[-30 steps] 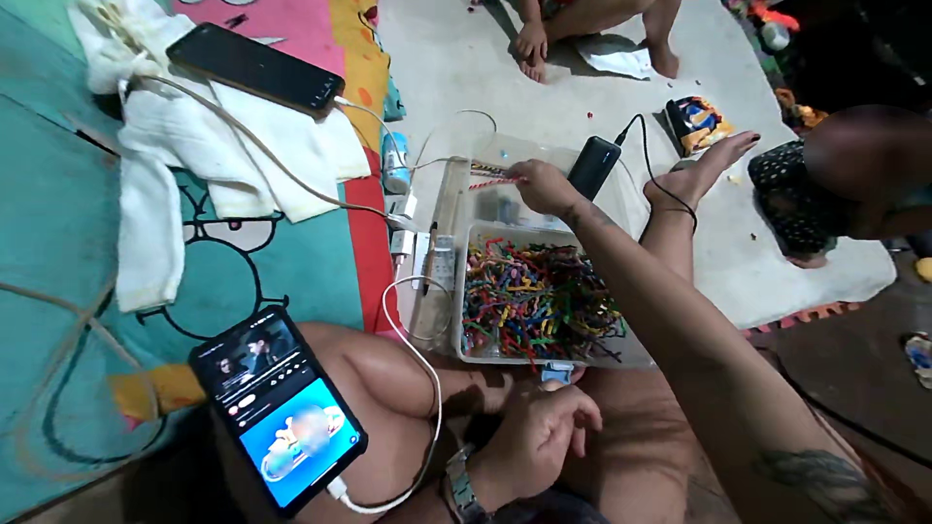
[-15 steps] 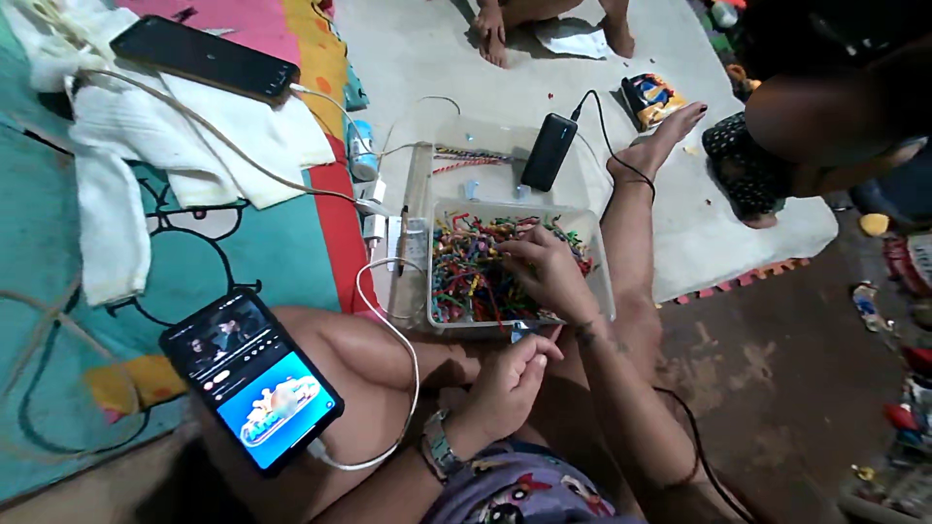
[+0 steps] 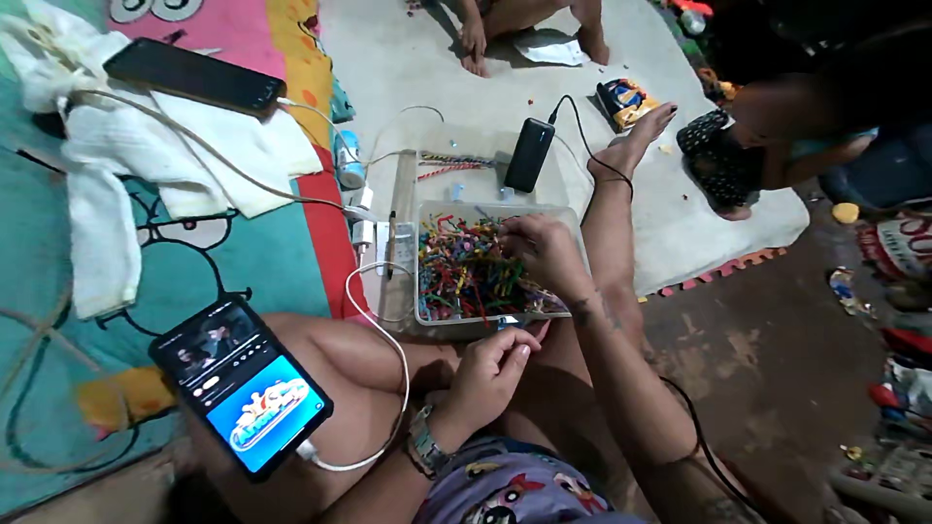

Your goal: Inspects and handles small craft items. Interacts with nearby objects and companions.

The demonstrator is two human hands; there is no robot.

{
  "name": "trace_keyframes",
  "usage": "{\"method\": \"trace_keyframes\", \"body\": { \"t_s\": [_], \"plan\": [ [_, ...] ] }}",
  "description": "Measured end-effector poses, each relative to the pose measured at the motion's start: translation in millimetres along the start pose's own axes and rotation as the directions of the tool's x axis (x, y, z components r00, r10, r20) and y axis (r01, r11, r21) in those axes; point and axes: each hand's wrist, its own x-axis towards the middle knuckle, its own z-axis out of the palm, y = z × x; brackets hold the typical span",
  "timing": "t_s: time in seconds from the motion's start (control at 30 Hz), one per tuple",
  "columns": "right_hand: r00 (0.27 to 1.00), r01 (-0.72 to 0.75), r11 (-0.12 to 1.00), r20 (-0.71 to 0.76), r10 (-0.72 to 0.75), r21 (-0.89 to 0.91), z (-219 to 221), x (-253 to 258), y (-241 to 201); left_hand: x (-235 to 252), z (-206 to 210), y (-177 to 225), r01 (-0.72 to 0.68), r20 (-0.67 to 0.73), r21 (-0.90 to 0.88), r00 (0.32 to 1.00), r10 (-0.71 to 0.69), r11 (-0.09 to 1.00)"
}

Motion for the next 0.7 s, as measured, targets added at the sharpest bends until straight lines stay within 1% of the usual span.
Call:
{"method": "trace_keyframes", "body": {
  "t_s": [0.13,0.2,0.23,0.27,0.3,0.37,0.4,0.43,0.47,0.53,0.6,0.7],
  "plan": [
    [0.995,-0.089,0.991,-0.040,0.093,0.096,-5.9,3.0,-1.7,0.1,0.9,0.5,0.041,-0.014,-0.010,0.999,-0.041,0.999],
    [0.981,-0.138,0.976,-0.113,0.158,0.167,-9.9,2.1,-2.5,0.1,0.2,0.4,0.042,-0.026,-0.020,0.999,-0.043,0.999],
    [0.967,-0.156,0.959,-0.160,0.197,0.238,-13.6,0.2,-2.8,0.1,-0.7,0.8,0.036,-0.038,-0.021,0.999,-0.037,0.999],
    [0.948,-0.171,0.923,-0.196,0.249,0.345,-18.7,-2.9,-4.2,0.3,-2.3,1.2,0.022,-0.054,-0.017,0.998,-0.023,1.000],
    [0.927,-0.193,0.858,-0.199,0.319,0.476,-25.7,-7.5,-7.8,1.3,-4.2,1.8,0.001,-0.078,-0.002,0.997,-0.001,1.000],
    [0.884,-0.152,0.669,-0.202,0.421,0.728,-32.8,-16.9,-5.9,7.8,-8.4,4.0,-0.060,-0.153,0.067,0.986,0.069,0.996],
    [0.866,-0.132,0.588,-0.196,0.460,0.798,-33.7,-22.7,-2.5,13.4,-10.1,6.6,-0.085,-0.195,0.122,0.975,0.108,0.989],
    [0.847,-0.125,0.538,-0.193,0.496,0.833,-33.0,-29.6,1.2,20.0,-12.0,10.3,-0.094,-0.229,0.187,0.964,0.136,0.978],
    [0.828,-0.134,0.519,-0.192,0.527,0.844,-31.0,-37.5,5.0,27.2,-13.6,14.6,-0.094,-0.251,0.257,0.955,0.160,0.962],
    [0.793,-0.183,0.525,-0.191,0.579,0.831,-23.2,-55.1,13.4,42.2,-16.4,22.4,-0.054,-0.263,0.403,0.949,0.172,0.914],
    [0.760,-0.234,0.533,-0.189,0.622,0.813,-14.8,-71.6,20.5,58.5,-18.5,27.3,0.036,-0.264,0.499,0.958,0.112,0.866],
    [0.734,-0.237,0.519,-0.199,0.650,0.821,-7.4,-87.5,27.0,87.7,-18.0,29.8,0.148,-0.233,0.584,0.972,-0.010,0.798]
  ]
}}
